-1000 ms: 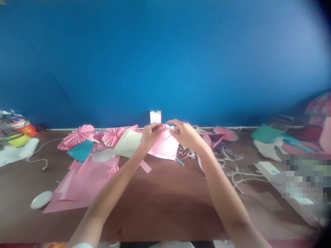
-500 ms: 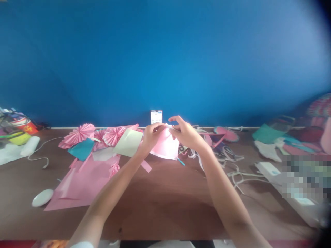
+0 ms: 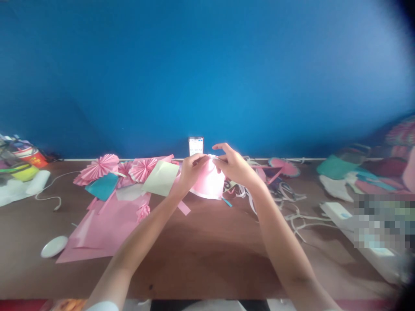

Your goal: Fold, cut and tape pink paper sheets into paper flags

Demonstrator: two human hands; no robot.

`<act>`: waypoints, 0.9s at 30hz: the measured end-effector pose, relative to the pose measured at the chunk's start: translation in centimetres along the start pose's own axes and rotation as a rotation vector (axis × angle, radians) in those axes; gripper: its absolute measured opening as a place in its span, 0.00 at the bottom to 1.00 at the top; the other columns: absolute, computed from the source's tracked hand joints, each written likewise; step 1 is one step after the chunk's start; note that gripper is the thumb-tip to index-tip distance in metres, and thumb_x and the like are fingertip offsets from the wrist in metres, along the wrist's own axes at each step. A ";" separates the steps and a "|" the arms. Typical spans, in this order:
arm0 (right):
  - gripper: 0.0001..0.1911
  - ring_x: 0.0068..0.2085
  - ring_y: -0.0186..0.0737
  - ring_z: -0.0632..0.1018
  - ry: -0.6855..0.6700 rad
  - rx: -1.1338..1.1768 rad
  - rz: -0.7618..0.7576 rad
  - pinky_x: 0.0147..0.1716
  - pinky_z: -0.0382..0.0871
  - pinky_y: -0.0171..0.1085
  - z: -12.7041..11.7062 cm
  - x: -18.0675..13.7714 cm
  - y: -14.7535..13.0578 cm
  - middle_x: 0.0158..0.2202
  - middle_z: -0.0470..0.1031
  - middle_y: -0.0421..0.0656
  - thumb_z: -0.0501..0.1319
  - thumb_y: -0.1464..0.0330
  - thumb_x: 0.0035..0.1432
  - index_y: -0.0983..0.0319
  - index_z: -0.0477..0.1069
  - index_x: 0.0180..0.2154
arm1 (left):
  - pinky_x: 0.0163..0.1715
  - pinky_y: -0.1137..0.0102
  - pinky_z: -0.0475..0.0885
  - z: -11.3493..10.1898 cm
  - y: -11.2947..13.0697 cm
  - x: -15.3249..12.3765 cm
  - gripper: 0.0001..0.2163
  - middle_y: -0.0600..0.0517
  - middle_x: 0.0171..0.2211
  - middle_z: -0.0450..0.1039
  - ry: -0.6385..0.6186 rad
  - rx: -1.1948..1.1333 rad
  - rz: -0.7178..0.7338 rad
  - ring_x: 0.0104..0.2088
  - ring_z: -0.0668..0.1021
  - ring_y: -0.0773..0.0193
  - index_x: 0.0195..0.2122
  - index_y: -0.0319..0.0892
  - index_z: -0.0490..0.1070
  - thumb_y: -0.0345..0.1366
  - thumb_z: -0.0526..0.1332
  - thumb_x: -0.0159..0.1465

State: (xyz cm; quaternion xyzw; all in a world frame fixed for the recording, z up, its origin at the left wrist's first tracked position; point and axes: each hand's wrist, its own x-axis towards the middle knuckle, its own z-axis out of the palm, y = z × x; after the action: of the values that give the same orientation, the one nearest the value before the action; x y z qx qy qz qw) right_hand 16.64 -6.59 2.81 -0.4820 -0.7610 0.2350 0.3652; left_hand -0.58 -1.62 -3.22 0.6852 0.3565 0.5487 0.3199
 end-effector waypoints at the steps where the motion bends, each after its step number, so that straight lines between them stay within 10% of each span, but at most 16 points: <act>1: 0.19 0.21 0.31 0.67 -0.004 0.002 -0.003 0.23 0.56 0.33 0.0 0.0 0.0 0.24 0.71 0.36 0.53 0.65 0.63 0.61 0.59 0.55 | 0.29 0.71 0.63 0.0 -0.1 0.0 0.11 0.51 0.32 0.78 -0.002 0.000 0.002 0.30 0.73 0.65 0.36 0.42 0.79 0.43 0.61 0.64; 27: 0.20 0.21 0.33 0.68 -0.026 -0.009 0.035 0.23 0.56 0.33 -0.1 -0.1 -0.1 0.24 0.73 0.37 0.53 0.65 0.63 0.61 0.59 0.56 | 0.29 0.72 0.65 0.5 -0.2 -0.1 0.12 0.51 0.32 0.78 0.015 0.040 0.010 0.30 0.73 0.66 0.37 0.42 0.79 0.44 0.61 0.64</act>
State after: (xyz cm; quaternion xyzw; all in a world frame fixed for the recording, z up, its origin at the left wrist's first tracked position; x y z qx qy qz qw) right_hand 16.71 -6.70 2.90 -0.4936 -0.7582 0.2442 0.3490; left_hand -0.15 -1.60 -3.50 0.6891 0.3662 0.5482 0.3008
